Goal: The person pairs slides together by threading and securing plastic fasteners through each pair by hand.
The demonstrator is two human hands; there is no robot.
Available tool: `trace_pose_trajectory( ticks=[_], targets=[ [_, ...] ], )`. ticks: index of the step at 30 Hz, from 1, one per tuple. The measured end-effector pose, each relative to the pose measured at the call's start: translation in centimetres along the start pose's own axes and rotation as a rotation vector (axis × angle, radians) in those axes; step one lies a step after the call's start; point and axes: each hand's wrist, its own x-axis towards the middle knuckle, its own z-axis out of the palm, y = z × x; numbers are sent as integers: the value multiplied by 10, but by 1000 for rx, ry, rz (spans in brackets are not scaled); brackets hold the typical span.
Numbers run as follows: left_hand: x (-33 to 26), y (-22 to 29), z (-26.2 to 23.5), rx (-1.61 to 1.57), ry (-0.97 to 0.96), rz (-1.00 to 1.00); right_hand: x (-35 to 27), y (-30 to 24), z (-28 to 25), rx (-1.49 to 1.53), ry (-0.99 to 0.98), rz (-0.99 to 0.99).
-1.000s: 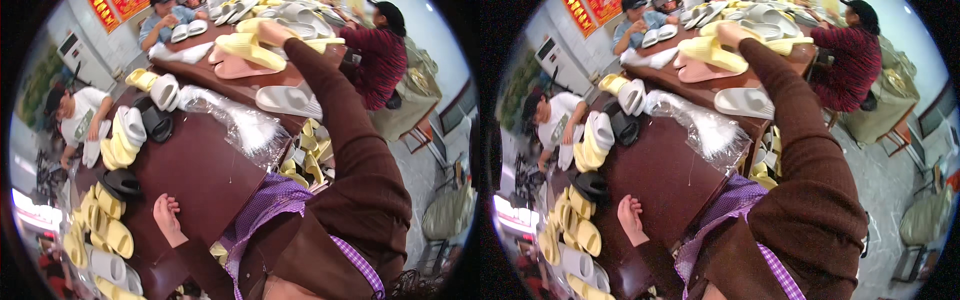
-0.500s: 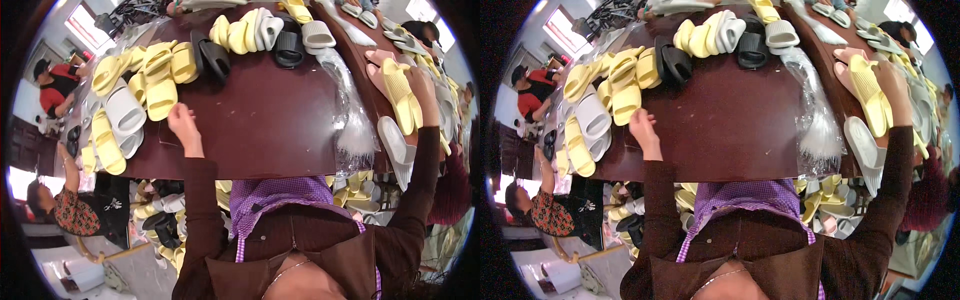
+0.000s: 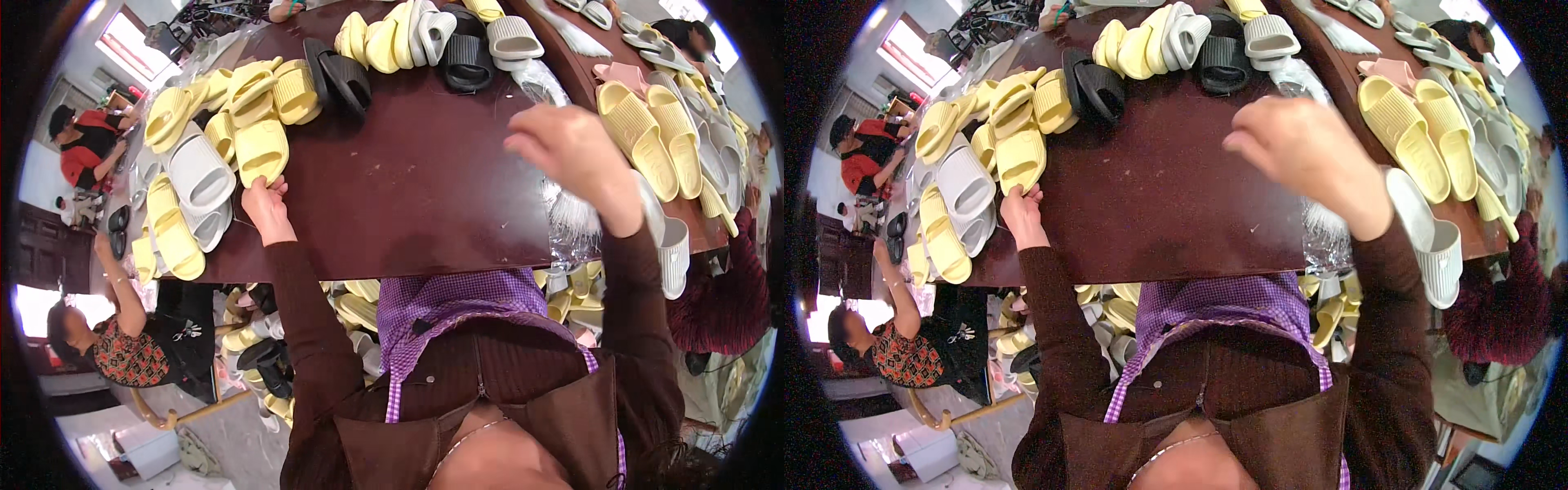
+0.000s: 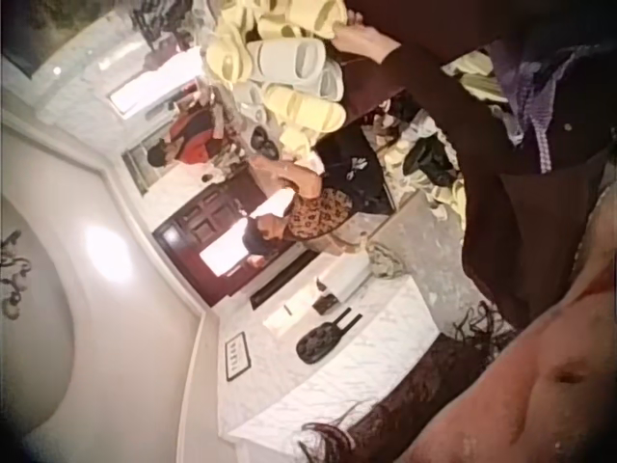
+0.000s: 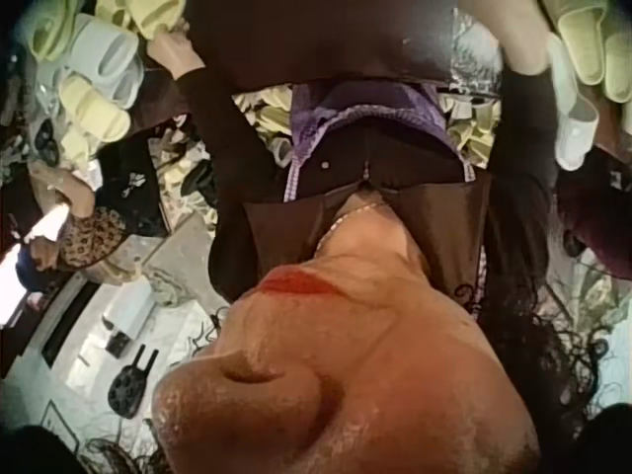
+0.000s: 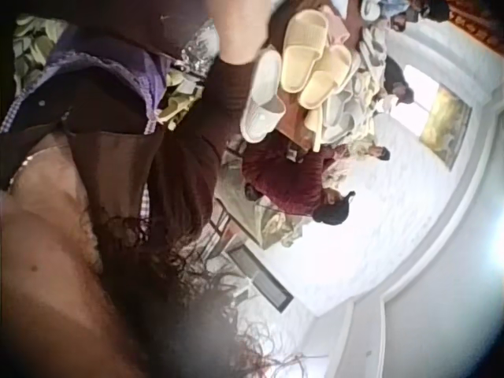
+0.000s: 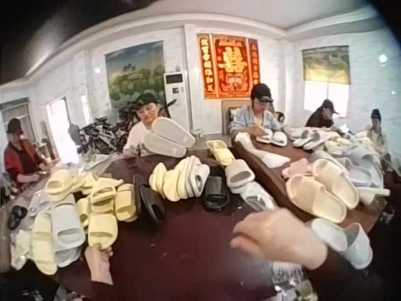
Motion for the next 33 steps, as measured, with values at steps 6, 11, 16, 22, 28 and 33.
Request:
trace_pose_trajectory(
  ticks=[6, 11, 16, 22, 28, 33],
  targets=[
    [-83, -3, -33, -152, -114, -64, -19, -20, 55, 246, -223, 2],
    [-161, 14, -56, -43, -203, -98, -27, -18, 79, 414, -314, 38],
    [-188, 38, -47, 108, -382, -201, -6, -32, 103, 476, 147, -57],
    [-166, 49, -19, 318, -701, -338, 2, -25, 127, 269, 328, -182],
    [-87, 31, 8, 492, -531, 4, -30, 1, 145, 738, -308, 337],
    [26, 9, -3, 765, -63, 222, -47, -1, 164, 1145, -224, 656]
  ],
)
